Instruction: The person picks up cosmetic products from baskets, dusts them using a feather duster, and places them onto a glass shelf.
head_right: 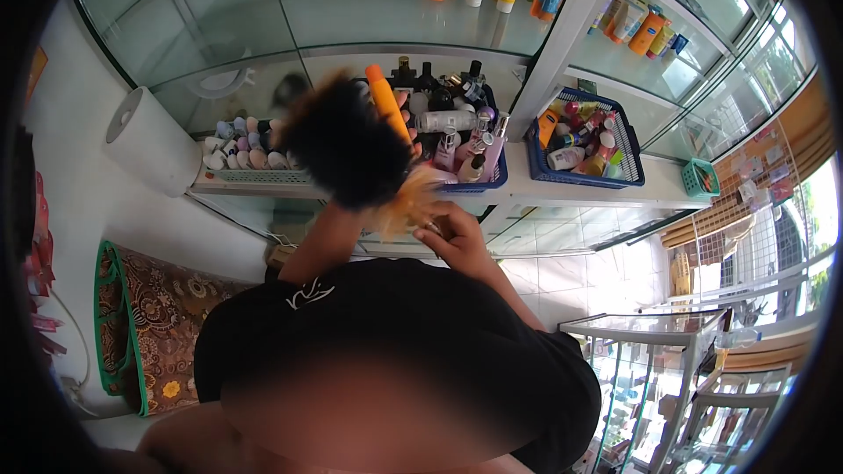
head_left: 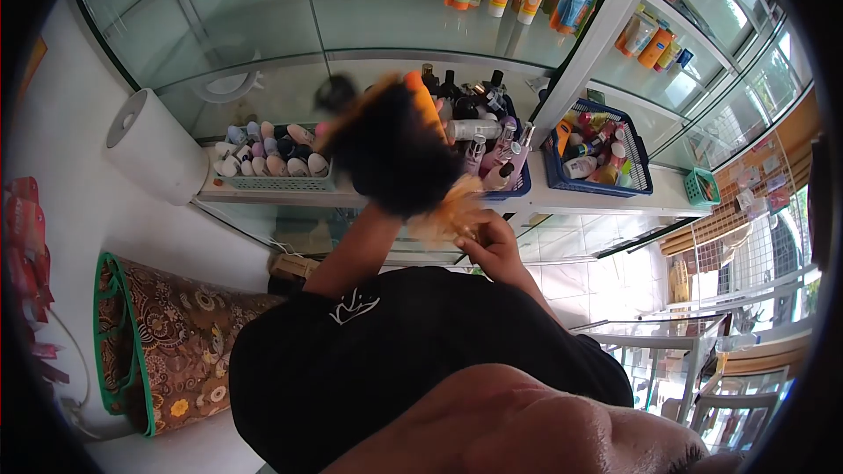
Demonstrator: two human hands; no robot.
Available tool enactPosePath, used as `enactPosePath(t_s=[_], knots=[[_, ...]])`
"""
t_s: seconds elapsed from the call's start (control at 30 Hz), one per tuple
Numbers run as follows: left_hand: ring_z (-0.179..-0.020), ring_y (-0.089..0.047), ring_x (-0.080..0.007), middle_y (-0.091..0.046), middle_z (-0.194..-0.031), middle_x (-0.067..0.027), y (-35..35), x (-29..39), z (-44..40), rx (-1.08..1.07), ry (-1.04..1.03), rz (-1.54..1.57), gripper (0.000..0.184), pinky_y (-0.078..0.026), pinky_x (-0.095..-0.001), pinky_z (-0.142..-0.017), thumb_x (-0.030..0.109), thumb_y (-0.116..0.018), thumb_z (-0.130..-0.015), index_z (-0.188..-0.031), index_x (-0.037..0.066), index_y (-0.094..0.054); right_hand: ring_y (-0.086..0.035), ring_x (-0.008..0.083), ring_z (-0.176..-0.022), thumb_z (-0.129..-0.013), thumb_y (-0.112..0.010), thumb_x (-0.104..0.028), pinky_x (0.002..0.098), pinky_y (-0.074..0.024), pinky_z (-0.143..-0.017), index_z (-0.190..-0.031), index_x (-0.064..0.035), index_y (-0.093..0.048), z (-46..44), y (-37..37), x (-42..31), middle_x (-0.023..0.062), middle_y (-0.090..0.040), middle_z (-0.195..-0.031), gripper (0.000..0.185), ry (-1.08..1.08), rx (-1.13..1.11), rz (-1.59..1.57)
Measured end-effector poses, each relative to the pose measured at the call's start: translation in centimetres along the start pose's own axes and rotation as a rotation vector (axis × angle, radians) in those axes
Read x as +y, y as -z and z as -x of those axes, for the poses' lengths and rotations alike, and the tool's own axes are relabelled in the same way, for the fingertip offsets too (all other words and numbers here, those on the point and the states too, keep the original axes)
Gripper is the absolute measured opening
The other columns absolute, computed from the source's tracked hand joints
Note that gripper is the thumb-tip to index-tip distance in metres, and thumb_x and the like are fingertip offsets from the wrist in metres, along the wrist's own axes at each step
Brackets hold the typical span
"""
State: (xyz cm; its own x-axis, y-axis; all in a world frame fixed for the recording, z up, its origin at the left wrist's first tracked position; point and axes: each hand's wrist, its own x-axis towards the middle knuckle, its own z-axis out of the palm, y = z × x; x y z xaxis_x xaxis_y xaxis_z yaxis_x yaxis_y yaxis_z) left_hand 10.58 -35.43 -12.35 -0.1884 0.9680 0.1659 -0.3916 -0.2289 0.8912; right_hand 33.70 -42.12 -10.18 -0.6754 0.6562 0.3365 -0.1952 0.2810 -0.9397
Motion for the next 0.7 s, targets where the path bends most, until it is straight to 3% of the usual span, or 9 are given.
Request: enactPosePath(t_s=[0.07, 0.1, 0.13, 0.27, 0.33, 0.47, 0.57, 0.7], knots=[[-0.088, -0.057, -0.0189, -0.055, -0.102, -0.0012, -1.7, 3.8, 1.9, -0.129, 0.109, 0.592, 0.055, -0.048, -0.0415, -0.083, 0.050, -0.048, -0.097, -0.141, 0.018, -0.042, -0.055, 0.0060, -0.078, -0.085, -0.071, -0.001, 0.0219, -0.0442, -0.067, -0.118, -0.0026, -0.057, -0.3, 0.1, -0.1, 0.0040, -0.064, -0.100, 0.036, 0.078, -0.097, 0.119], [-0.085, -0.056, -0.0194, -0.054, -0.101, -0.0009, -1.5, 3.4, 1.4, -0.018, 0.171, 0.620, 0.050, -0.049, -0.0424, -0.079, 0.044, -0.050, -0.098, -0.142, 0.022, -0.042, -0.054, 0.0053, -0.076, -0.085, -0.071, 0.000, 0.0214, -0.0434, -0.065, -0.118, -0.0025, -0.057, -0.4, 0.3, -0.1, 0.0040, -0.063, -0.100, 0.036, 0.103, -0.119, 0.166], [-0.090, -0.056, -0.0192, -0.053, -0.105, -0.0026, -1.3, 2.7, 1.2, -0.004, 0.098, 0.595, 0.051, -0.049, -0.0415, -0.083, 0.044, -0.047, -0.099, -0.143, 0.019, -0.040, -0.053, 0.0046, -0.074, -0.085, -0.071, 0.000, 0.0209, -0.0427, -0.064, -0.118, -0.0024, -0.057, -0.5, 0.5, -0.1, 0.0041, -0.063, -0.100, 0.036, 0.128, -0.141, 0.214], [-0.095, -0.055, -0.0167, -0.055, -0.108, -0.0023, -5.6, 6.3, 3.8, 0.179, 0.041, 0.642, 0.050, -0.045, -0.0364, -0.089, 0.041, -0.045, -0.100, -0.140, 0.011, -0.042, -0.050, 0.0026, -0.065, -0.088, -0.066, -0.001, 0.0190, -0.0408, -0.059, -0.123, -0.0037, -0.051, -0.2, 0.4, -1.0, 0.0055, -0.063, -0.101, 0.038, -0.054, 0.245, 0.034], [-0.094, -0.055, -0.0144, -0.055, -0.105, -0.0005, -5.3, 7.2, 4.3, 0.041, 0.047, 0.586, 0.050, -0.045, -0.0364, -0.085, 0.043, -0.046, -0.100, -0.140, 0.013, -0.043, -0.048, 0.0017, -0.063, -0.090, -0.063, 0.000, 0.0185, -0.0403, -0.057, -0.126, -0.0046, -0.047, -0.9, 0.6, -1.4, 0.0057, -0.062, -0.101, 0.039, -0.058, 0.435, -0.152], [-0.096, -0.055, -0.0147, -0.056, -0.106, -0.0002, -5.3, 7.1, 4.5, -0.010, 0.084, 0.561, 0.051, -0.044, -0.0370, -0.090, 0.047, -0.046, -0.099, -0.140, 0.016, -0.042, -0.058, 0.0090, -0.074, -0.092, -0.060, 0.001, 0.0220, -0.0478, -0.063, -0.127, -0.0047, -0.043, -1.3, 1.5, -0.4, 0.0076, -0.061, -0.104, 0.039, 0.054, 0.520, -0.120], [-0.088, -0.056, -0.0170, -0.054, -0.098, -0.0001, -7.1, 7.4, 4.1, 0.199, 0.096, 0.619, 0.048, -0.048, -0.0401, -0.082, 0.041, -0.042, -0.102, -0.142, 0.014, -0.041, -0.063, 0.0157, -0.087, -0.089, -0.064, 0.000, 0.0249, -0.0506, -0.072, -0.124, -0.0047, -0.047, 0.1, 0.6, -0.6, 0.0090, -0.062, -0.104, 0.039, 0.001, 0.281, 0.065], [-0.089, -0.058, -0.0179, -0.056, -0.099, -0.0013, -5.0, 5.2, 2.4, -0.076, 0.091, 0.564, 0.052, -0.049, -0.0414, -0.079, 0.047, -0.047, -0.098, -0.141, 0.018, -0.044, -0.066, 0.0192, -0.090, -0.084, -0.071, -0.003, 0.0273, -0.0510, -0.078, -0.114, -0.0050, -0.057, -0.3, 1.1, -3.0, 0.0109, -0.063, -0.103, 0.034, 0.103, -0.224, 0.325]])
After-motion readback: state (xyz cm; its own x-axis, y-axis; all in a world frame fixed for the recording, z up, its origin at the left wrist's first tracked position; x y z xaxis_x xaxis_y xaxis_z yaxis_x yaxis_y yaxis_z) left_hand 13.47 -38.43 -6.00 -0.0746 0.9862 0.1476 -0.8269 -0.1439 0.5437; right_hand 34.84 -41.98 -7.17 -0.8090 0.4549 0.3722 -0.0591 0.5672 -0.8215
